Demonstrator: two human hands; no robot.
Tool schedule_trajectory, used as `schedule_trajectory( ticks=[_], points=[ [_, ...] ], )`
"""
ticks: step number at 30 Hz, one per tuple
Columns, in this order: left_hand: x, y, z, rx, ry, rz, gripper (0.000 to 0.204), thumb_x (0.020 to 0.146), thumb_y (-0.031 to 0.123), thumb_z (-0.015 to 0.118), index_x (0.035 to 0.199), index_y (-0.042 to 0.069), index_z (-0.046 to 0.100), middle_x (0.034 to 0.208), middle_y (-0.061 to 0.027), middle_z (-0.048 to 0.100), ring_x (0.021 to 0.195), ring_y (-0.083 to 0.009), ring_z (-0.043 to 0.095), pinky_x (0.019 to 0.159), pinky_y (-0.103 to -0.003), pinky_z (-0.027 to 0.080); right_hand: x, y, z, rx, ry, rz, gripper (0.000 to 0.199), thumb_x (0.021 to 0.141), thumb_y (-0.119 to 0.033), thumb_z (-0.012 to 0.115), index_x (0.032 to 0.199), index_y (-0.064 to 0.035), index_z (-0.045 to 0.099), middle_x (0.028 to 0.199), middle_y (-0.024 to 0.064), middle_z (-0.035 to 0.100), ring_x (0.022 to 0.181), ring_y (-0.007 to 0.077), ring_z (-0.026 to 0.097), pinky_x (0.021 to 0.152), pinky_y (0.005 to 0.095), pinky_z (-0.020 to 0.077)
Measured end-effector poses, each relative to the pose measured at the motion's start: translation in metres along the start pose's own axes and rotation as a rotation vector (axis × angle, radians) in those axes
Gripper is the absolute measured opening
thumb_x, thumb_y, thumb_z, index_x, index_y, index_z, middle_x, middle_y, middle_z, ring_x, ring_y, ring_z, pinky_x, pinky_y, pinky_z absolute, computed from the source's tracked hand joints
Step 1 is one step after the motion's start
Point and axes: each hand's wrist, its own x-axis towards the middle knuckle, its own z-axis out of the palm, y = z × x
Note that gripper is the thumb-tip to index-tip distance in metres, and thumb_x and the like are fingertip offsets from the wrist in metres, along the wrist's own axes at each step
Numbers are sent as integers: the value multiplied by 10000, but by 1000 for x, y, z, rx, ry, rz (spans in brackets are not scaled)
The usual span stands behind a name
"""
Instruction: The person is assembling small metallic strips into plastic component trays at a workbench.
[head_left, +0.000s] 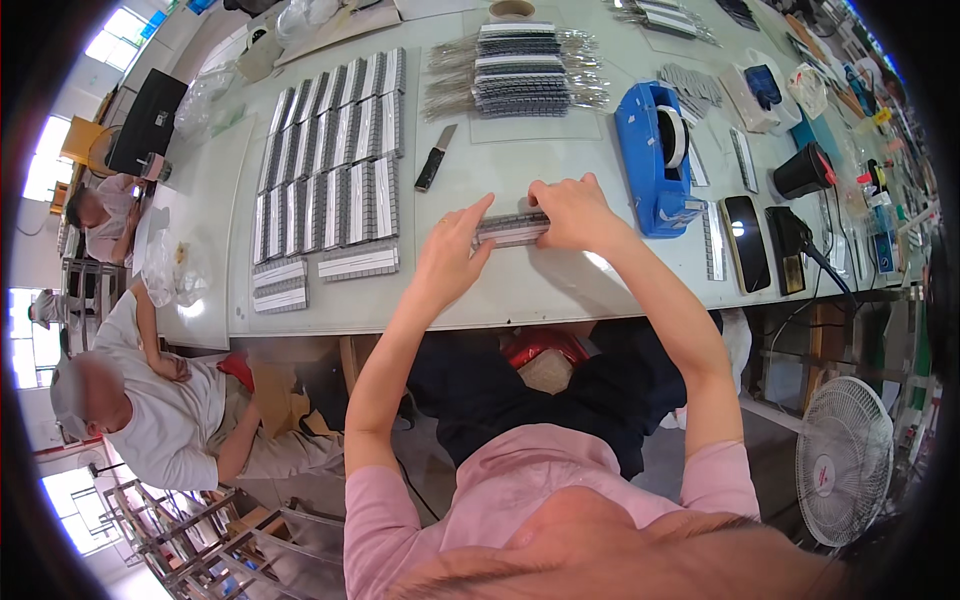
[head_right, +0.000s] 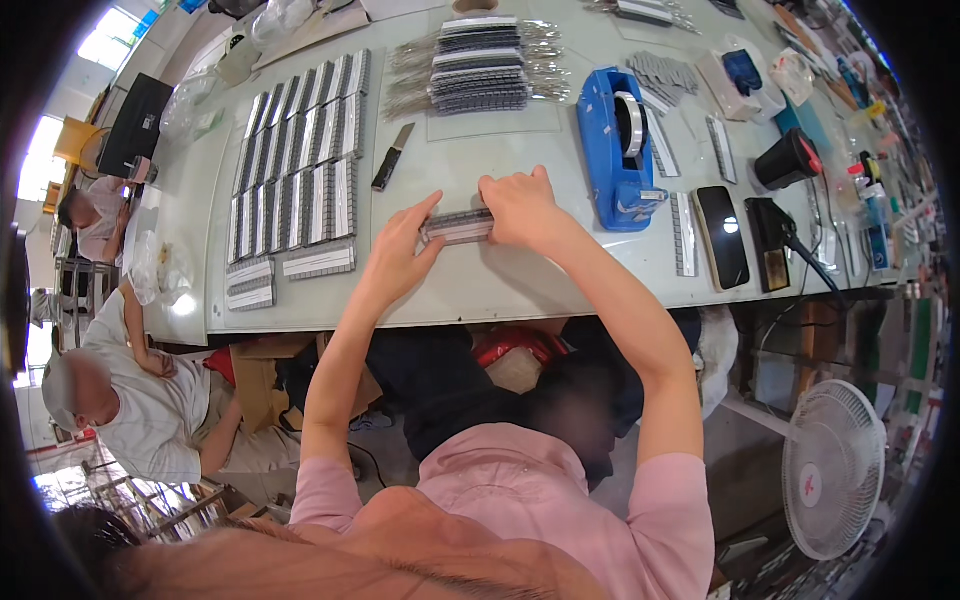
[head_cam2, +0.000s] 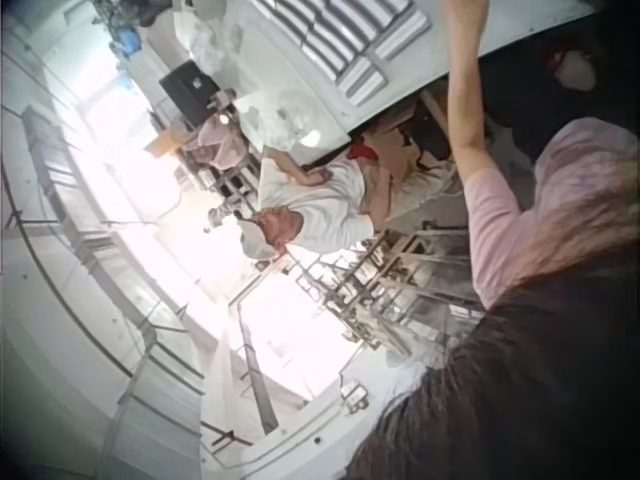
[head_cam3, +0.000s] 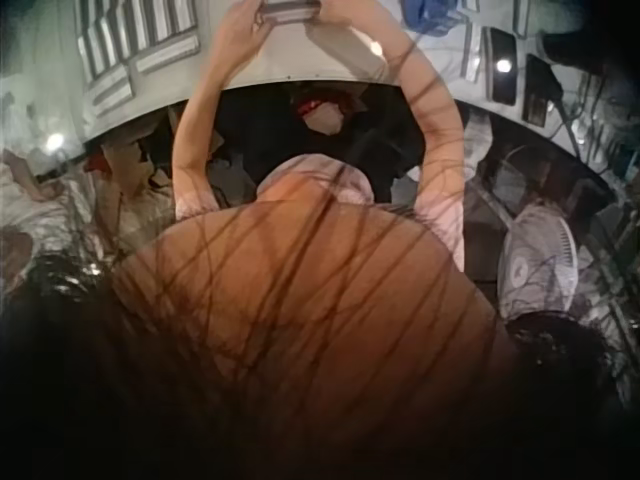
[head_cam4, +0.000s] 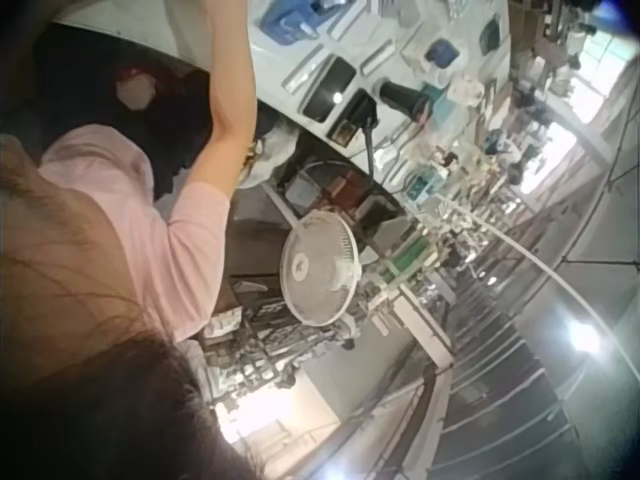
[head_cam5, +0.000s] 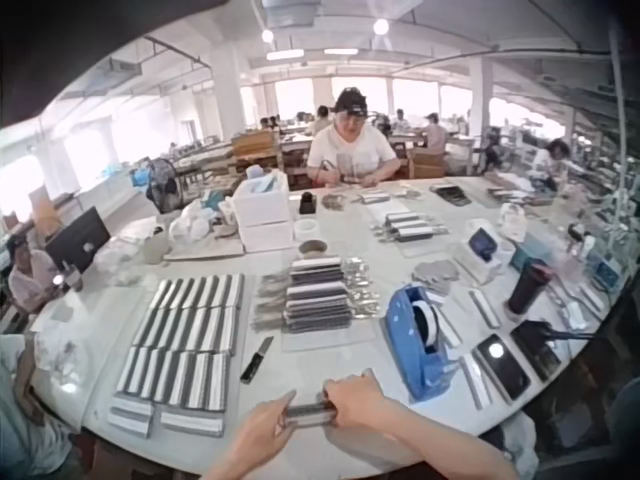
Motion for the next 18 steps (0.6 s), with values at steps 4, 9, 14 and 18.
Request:
schedule_trajectory(
  ticks=[4, 9, 14, 18],
  points=[
    [4, -4, -2, 14, -65, 13, 613, 788, 73, 693, 1357, 64, 465, 1049, -156, 588, 970, -351, 556, 826, -432, 462, 10, 2, 3, -97, 33, -31, 498, 612, -254, 815, 1041, -91, 620, 940, 71, 658, 931, 268, 654, 849, 446, 402],
    [2, -2, -2, 33, -5, 45, 650, 770, 78, 711, 1374, 77, 470, 1071, -156, 588, 1025, -338, 557, 886, -410, 461, 8, -1, 3, -165, 87, -53, 449, 616, -227, 798, 1006, -88, 624, 957, 70, 658, 947, 257, 626, 853, 430, 405],
    [-7, -1, 0, 107, 42, 104, 626, 756, 60, 716, 1343, 80, 499, 1020, -119, 567, 931, -314, 529, 809, -428, 454, -13, -6, 9, -118, 212, -101, 376, 643, -187, 770, 973, -104, 609, 885, 59, 670, 907, 241, 605, 838, 395, 383],
    [-19, 3, 7, 1, 46, 13, 613, 751, 36, 713, 1332, 84, 525, 942, -100, 566, 884, -278, 535, 789, -384, 458, -29, -3, 23, -1, 363, -196, 269, 669, -154, 738, 900, -134, 602, 828, 37, 642, 865, 238, 588, 810, 386, 379]
  ],
)
